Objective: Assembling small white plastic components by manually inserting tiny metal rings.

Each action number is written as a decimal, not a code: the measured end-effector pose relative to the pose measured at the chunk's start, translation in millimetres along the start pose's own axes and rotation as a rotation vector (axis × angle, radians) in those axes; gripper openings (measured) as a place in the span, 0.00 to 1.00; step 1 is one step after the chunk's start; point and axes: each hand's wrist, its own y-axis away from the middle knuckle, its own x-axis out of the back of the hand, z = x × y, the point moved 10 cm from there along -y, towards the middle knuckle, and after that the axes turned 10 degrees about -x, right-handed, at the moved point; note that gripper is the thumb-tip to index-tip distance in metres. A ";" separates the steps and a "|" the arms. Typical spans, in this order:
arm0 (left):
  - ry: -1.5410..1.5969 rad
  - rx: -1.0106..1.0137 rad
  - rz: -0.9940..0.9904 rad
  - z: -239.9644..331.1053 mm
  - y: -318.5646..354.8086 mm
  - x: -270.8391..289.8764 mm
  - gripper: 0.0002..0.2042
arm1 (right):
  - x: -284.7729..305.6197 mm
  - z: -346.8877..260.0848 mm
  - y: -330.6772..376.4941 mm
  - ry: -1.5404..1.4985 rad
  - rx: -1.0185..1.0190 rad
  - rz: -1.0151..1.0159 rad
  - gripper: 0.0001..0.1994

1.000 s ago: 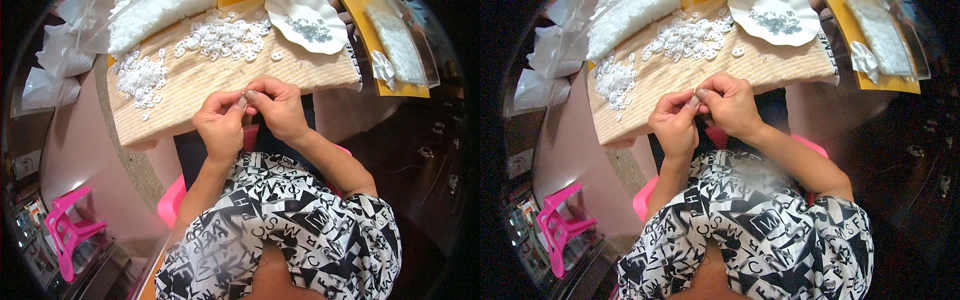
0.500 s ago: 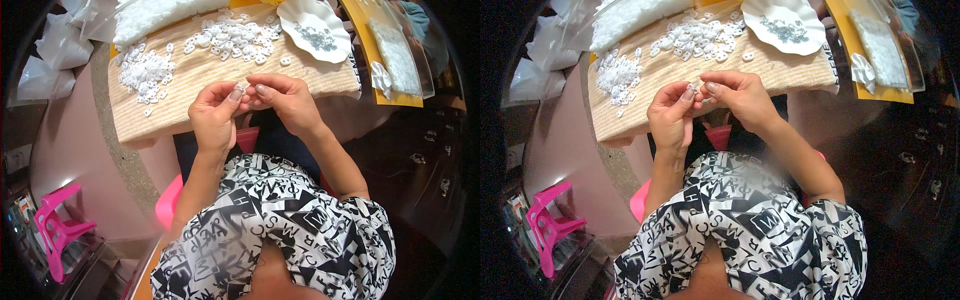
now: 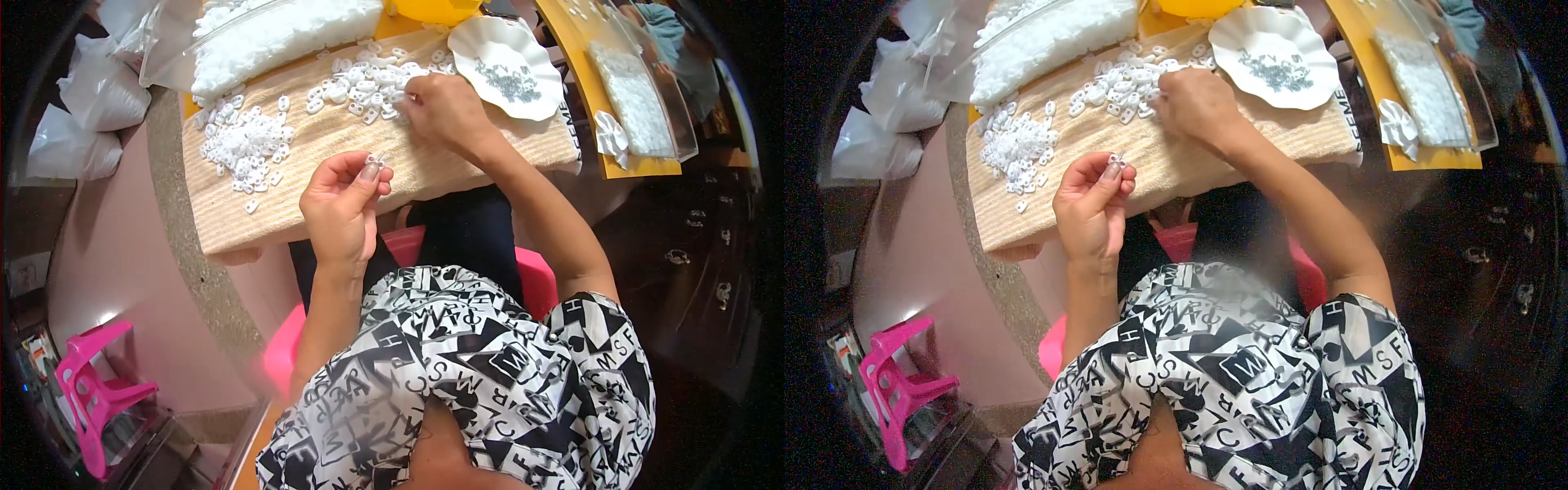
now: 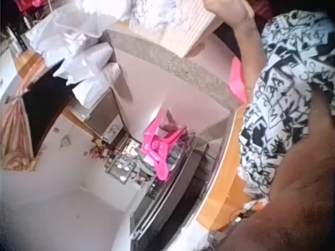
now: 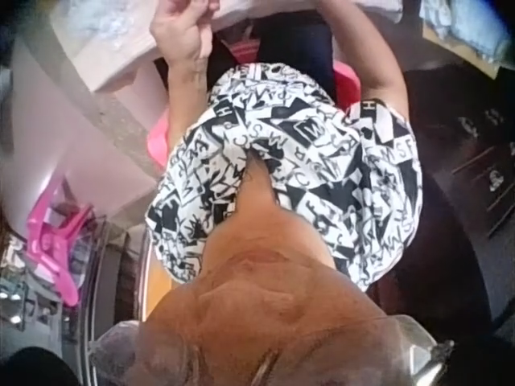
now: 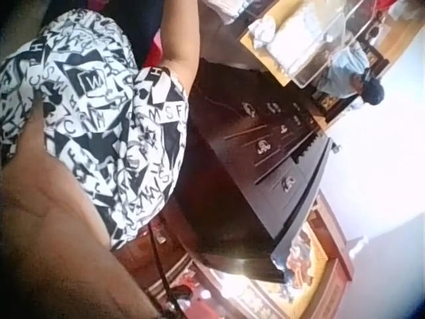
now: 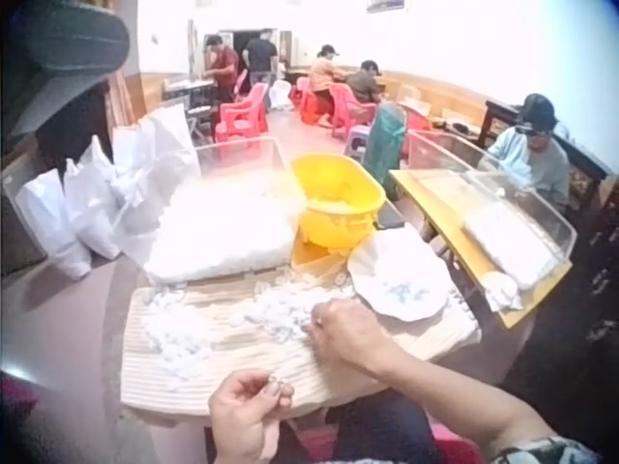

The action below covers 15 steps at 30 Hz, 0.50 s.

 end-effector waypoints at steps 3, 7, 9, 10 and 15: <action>-0.013 0.000 0.003 2.1 -2.4 3.3 0.06 | -0.6 -12.3 3.5 0.123 0.080 0.050 0.10; -0.008 0.012 -0.003 1.8 -1.7 3.1 0.06 | 13.3 4.2 9.0 -0.412 -0.060 -0.043 0.08; 0.014 0.039 -0.012 -0.4 -0.4 0.2 0.06 | 8.4 11.1 23.9 -0.860 -0.235 -0.320 0.09; 0.034 0.062 -0.022 -2.9 0.6 -2.1 0.06 | 1.5 14.1 33.3 -1.022 -0.296 -0.389 0.09; 0.143 0.165 -0.149 -11.3 9.7 -21.9 0.06 | -23.7 -8.1 81.2 -1.524 -0.435 -0.655 0.08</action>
